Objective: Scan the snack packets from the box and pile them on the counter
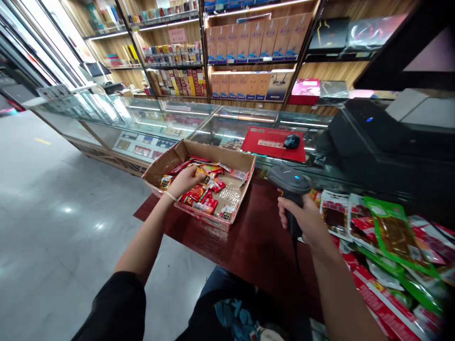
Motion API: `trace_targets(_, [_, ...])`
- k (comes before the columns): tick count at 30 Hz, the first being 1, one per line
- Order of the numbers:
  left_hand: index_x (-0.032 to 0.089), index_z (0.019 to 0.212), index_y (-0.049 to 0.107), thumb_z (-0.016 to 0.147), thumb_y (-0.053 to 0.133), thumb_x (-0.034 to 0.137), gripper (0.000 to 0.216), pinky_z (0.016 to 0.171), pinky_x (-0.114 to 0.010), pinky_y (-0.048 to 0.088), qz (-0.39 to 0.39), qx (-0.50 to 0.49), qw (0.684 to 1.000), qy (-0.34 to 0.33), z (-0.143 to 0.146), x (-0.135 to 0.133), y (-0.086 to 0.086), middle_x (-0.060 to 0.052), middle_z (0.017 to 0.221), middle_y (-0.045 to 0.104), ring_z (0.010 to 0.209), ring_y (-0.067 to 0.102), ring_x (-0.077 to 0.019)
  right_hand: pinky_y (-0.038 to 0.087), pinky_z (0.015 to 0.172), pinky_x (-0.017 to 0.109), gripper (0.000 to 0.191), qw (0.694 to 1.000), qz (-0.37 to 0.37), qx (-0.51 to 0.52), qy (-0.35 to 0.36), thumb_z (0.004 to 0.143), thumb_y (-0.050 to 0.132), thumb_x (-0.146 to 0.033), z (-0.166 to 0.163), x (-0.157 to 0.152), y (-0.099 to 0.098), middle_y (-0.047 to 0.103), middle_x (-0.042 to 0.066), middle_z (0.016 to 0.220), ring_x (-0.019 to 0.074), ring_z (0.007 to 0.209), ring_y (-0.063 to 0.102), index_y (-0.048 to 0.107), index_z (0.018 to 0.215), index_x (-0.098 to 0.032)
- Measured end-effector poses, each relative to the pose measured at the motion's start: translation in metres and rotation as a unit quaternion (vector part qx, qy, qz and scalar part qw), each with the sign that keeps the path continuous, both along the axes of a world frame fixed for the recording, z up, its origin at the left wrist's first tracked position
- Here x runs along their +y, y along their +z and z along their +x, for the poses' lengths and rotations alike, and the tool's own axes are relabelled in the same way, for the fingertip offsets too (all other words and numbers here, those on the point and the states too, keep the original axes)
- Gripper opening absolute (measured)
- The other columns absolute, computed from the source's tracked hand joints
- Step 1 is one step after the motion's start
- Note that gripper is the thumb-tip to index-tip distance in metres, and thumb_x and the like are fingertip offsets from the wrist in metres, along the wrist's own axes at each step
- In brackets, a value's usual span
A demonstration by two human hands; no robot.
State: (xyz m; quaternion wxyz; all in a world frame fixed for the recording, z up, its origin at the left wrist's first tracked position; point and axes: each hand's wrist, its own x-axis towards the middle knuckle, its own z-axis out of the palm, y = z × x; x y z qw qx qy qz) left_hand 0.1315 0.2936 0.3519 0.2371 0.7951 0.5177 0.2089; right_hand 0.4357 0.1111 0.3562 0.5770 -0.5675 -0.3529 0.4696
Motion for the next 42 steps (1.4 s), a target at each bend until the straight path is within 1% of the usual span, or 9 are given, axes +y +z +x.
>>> trace_targets(3, [0.019, 0.085, 0.047, 0.082, 0.06, 0.048, 0.031, 0.057, -0.024, 0.047, -0.127, -0.228, 0.965, -0.015, 0.032, -0.028, 0.023, 0.004, 0.07, 0.051, 0.061, 0.058, -0.0124, 0.04, 0.031, 0.021, 0.037, 1.0, 0.009, 0.006, -0.013, 0.072, 0.075, -0.04, 0.011, -0.012, -0.002, 0.053, -0.008, 0.054, 0.0094, 0.036, 0.045, 0.053, 0.095, -0.022])
trace_targets(9, [0.02, 0.102, 0.051, 0.082, 0.067, 0.042, 0.035, 0.047, -0.02, 0.051, -0.367, -0.464, 0.8, -0.102, 0.112, -0.1, 0.041, 0.0, 0.077, 0.063, 0.057, 0.068, -0.0147, 0.04, 0.032, 0.021, 0.036, 0.999, 0.004, 0.018, -0.042, 0.072, 0.075, -0.042, 0.037, -0.035, -0.015, 0.053, -0.008, 0.054, 0.0096, 0.037, 0.046, 0.052, 0.093, -0.022])
trace_targets(13, [0.016, 0.115, 0.054, 0.092, 0.054, 0.037, 0.031, 0.073, -0.028, 0.06, -0.471, -0.555, 0.679, -0.1, 0.161, -0.133, 0.018, -0.012, 0.104, 0.07, 0.086, 0.073, -0.0211, 0.039, 0.032, 0.022, 0.036, 0.996, 0.0, 0.024, -0.084, 0.069, 0.077, -0.043, 0.057, -0.046, -0.029, 0.052, -0.009, 0.052, 0.0097, 0.035, 0.046, 0.05, 0.083, -0.023])
trace_targets(16, [0.015, 0.122, 0.056, 0.097, 0.043, 0.043, 0.039, 0.092, -0.032, 0.055, -0.527, -0.601, 0.593, -0.099, 0.195, -0.14, -0.017, -0.014, 0.123, 0.065, 0.11, 0.066, -0.0233, 0.037, 0.031, 0.021, 0.035, 0.993, 0.028, 0.024, -0.11, 0.071, 0.076, -0.042, 0.07, -0.051, -0.041, 0.051, -0.009, 0.051, 0.009, 0.035, 0.045, 0.047, 0.078, -0.023])
trace_targets(18, [0.018, 0.124, 0.057, 0.096, 0.042, 0.047, 0.043, 0.1, -0.035, 0.052, -0.528, -0.629, 0.563, -0.093, 0.215, -0.138, -0.045, -0.012, 0.131, 0.061, 0.123, 0.058, -0.0242, 0.036, 0.031, 0.02, 0.033, 0.992, 0.038, 0.033, -0.118, 0.074, 0.074, -0.041, 0.078, -0.054, -0.05, 0.049, -0.009, 0.05, 0.0085, 0.035, 0.043, 0.046, 0.077, -0.024])
trace_targets(22, [0.016, 0.117, 0.062, 0.093, 0.047, 0.045, 0.04, 0.105, -0.035, 0.049, -0.515, -0.668, 0.534, -0.059, 0.243, -0.127, -0.095, -0.013, 0.133, 0.06, 0.132, 0.049, -0.0244, 0.038, 0.032, 0.021, 0.035, 0.989, 0.042, 0.06, -0.126, 0.073, 0.074, -0.043, 0.09, -0.056, -0.068, 0.05, -0.009, 0.053, 0.0085, 0.036, 0.044, 0.045, 0.079, -0.024])
trace_targets(26, [0.012, 0.113, 0.064, 0.084, 0.058, 0.012, 0.03, 0.105, -0.024, 0.047, -0.513, -0.652, 0.558, -0.012, 0.252, -0.116, -0.122, -0.013, 0.129, 0.063, 0.124, 0.056, -0.0184, 0.038, 0.032, 0.021, 0.039, 0.989, 0.045, 0.065, -0.127, 0.071, 0.076, -0.044, 0.093, -0.057, -0.08, 0.052, -0.009, 0.056, 0.0085, 0.037, 0.045, 0.043, 0.08, -0.024])
trace_targets(30, [0.014, 0.124, 0.058, 0.078, 0.059, 0.001, 0.048, 0.103, -0.025, 0.048, -0.488, -0.635, 0.598, 0.008, 0.248, -0.109, -0.13, -0.012, 0.125, 0.066, 0.116, 0.062, -0.0164, 0.037, 0.032, 0.021, 0.039, 0.99, 0.028, 0.066, -0.119, 0.071, 0.076, -0.045, 0.092, -0.06, -0.083, 0.052, -0.009, 0.055, 0.0087, 0.037, 0.045, 0.044, 0.077, -0.024])
trace_targets(42, [0.021, 0.11, 0.056, 0.084, 0.058, 0.009, 0.028, 0.101, -0.037, 0.048, -0.502, -0.633, 0.589, 0.007, 0.238, -0.105, -0.134, -0.007, 0.113, 0.069, 0.105, 0.067, -0.0175, 0.038, 0.033, 0.021, 0.032, 0.991, 0.031, 0.066, -0.114, 0.075, 0.074, -0.041, 0.089, -0.065, -0.083, 0.053, -0.007, 0.057, 0.0096, 0.039, 0.046, 0.049, 0.082, -0.022])
